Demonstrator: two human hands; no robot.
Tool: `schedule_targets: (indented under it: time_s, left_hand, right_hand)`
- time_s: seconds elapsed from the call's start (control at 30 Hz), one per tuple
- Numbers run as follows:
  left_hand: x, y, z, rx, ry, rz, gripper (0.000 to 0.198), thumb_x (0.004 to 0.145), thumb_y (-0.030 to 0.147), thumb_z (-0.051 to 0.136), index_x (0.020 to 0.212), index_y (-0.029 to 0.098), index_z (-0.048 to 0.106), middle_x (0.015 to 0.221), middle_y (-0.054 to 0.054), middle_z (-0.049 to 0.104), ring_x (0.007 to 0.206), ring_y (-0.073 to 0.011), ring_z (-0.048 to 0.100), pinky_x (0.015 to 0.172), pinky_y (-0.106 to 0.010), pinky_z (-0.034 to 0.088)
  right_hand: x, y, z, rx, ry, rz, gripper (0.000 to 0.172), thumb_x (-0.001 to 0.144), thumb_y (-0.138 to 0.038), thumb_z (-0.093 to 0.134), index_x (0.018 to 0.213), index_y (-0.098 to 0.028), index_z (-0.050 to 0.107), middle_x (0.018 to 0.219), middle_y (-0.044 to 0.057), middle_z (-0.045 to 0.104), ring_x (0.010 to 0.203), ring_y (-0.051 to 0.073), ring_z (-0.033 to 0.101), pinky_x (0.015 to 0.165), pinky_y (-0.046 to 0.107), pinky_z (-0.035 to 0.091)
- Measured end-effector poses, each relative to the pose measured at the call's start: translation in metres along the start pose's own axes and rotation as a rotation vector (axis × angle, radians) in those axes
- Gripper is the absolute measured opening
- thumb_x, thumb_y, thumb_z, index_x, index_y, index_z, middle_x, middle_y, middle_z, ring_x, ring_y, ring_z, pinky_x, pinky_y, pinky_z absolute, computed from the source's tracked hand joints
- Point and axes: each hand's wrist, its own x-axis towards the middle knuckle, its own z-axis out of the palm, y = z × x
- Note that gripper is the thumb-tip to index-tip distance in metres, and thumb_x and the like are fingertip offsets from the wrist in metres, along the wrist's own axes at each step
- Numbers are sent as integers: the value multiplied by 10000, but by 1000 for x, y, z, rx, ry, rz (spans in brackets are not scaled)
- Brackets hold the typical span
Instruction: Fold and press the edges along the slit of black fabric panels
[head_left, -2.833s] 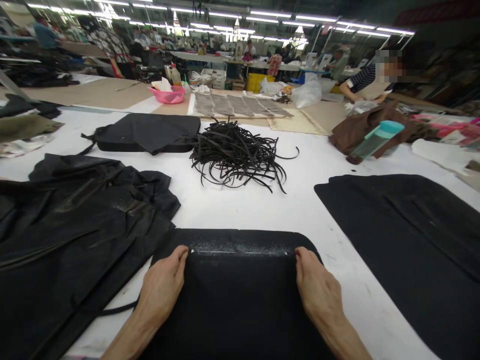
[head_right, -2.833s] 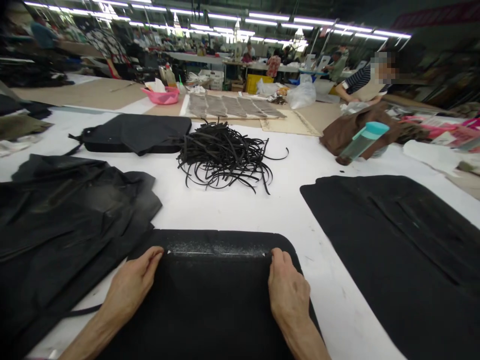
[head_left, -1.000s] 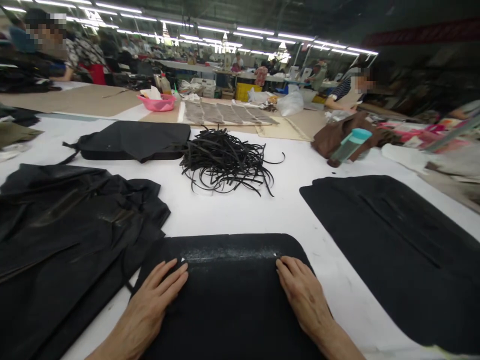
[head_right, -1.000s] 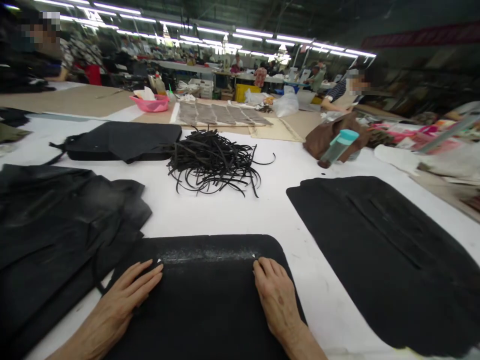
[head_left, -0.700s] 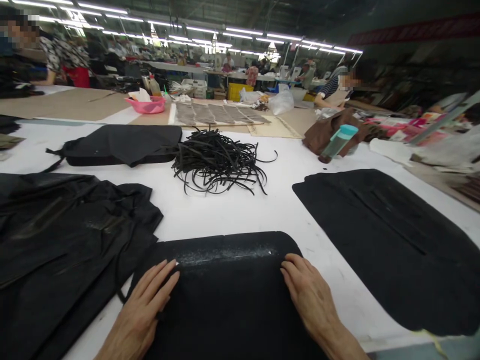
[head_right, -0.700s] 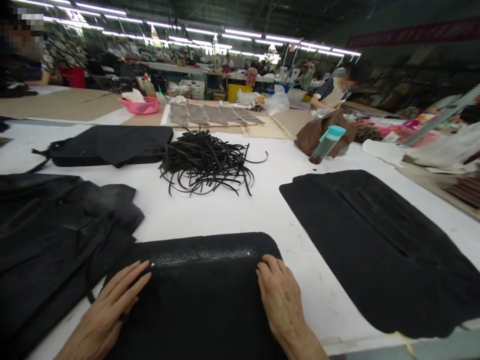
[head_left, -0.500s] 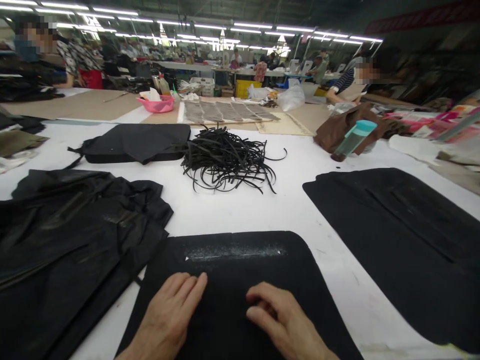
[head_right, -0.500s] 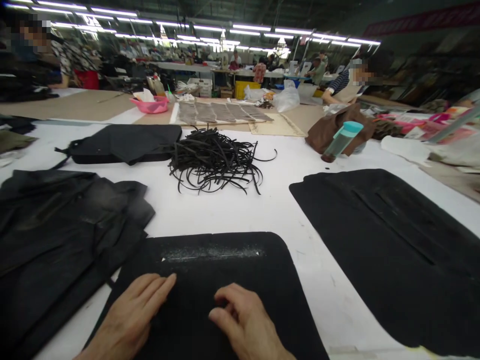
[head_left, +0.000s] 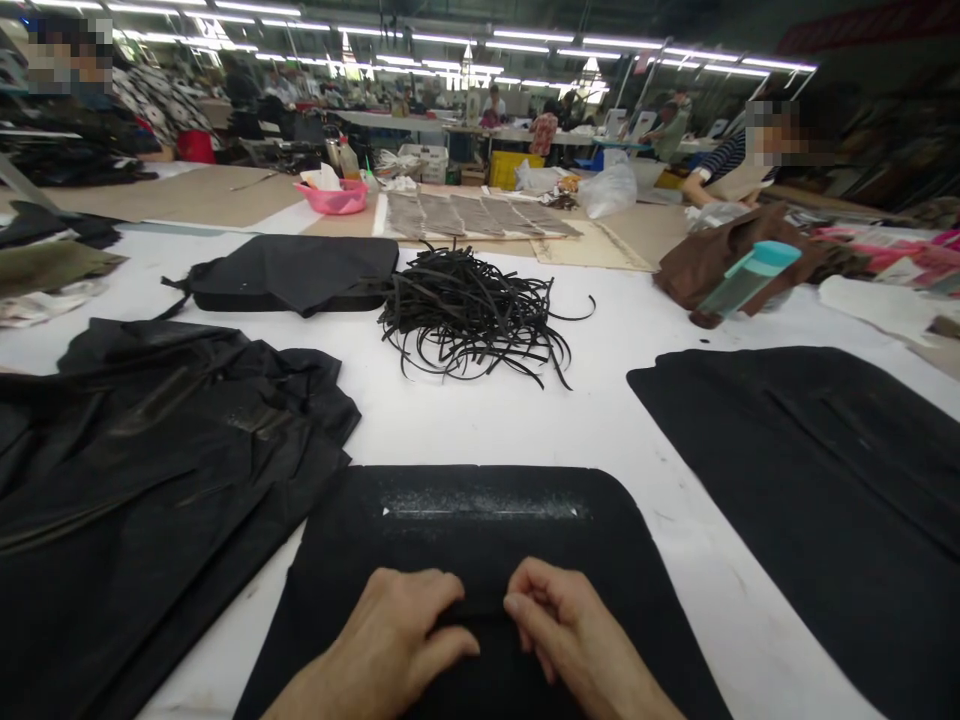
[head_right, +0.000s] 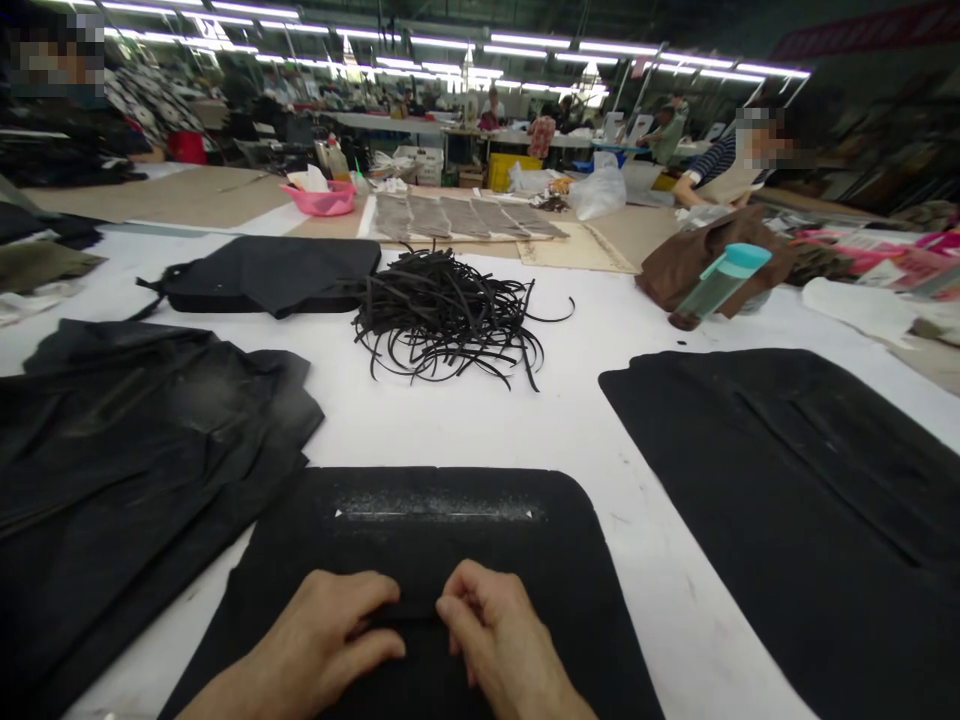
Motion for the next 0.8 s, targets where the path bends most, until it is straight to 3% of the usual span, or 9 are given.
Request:
schedule_targets:
  time_s: [0.13,0.33,0.5,0.8]
  left_hand:
    - [-1,-19,-30,-351,15,-239,234,839,316,468,695,193,606,652,37,594,655,-124,548,617,-210,371]
    - [-1,-47,-50,-498,81,-403,199,759,298,476,715,171,623,647,28,559,648,-138,505,610,-226,359]
    - [14,-55,-48,-712,205,-547,211,698,336,514,699,142,599,571,34,526,457,-85,405,453,-213,279]
    - [33,-76,-32,-719,318,-655,190,617,359,540,584,176,502,432,66,438,315,-67,318,333,-208,208]
  right_hand:
    - [4,15,-43,-84,135,27,252,861,-374,400,712,-185,475,580,-47,499,438,71,422,435,196,294]
    - [17,35,-90,-137,217,15,262,843,-428,389,712,-207,441,587,-49,444,470,94,379,459,230,294]
    - [31,46,-105,-138,205,11,259,813,-435,413,671,-220,428,564,-46,417,479,107,365,461,245,277]
    - [53,57,-114,-95,249,141,369,690,-557,490,604,-199,472,481,-40,431,385,82,335,412,237,207]
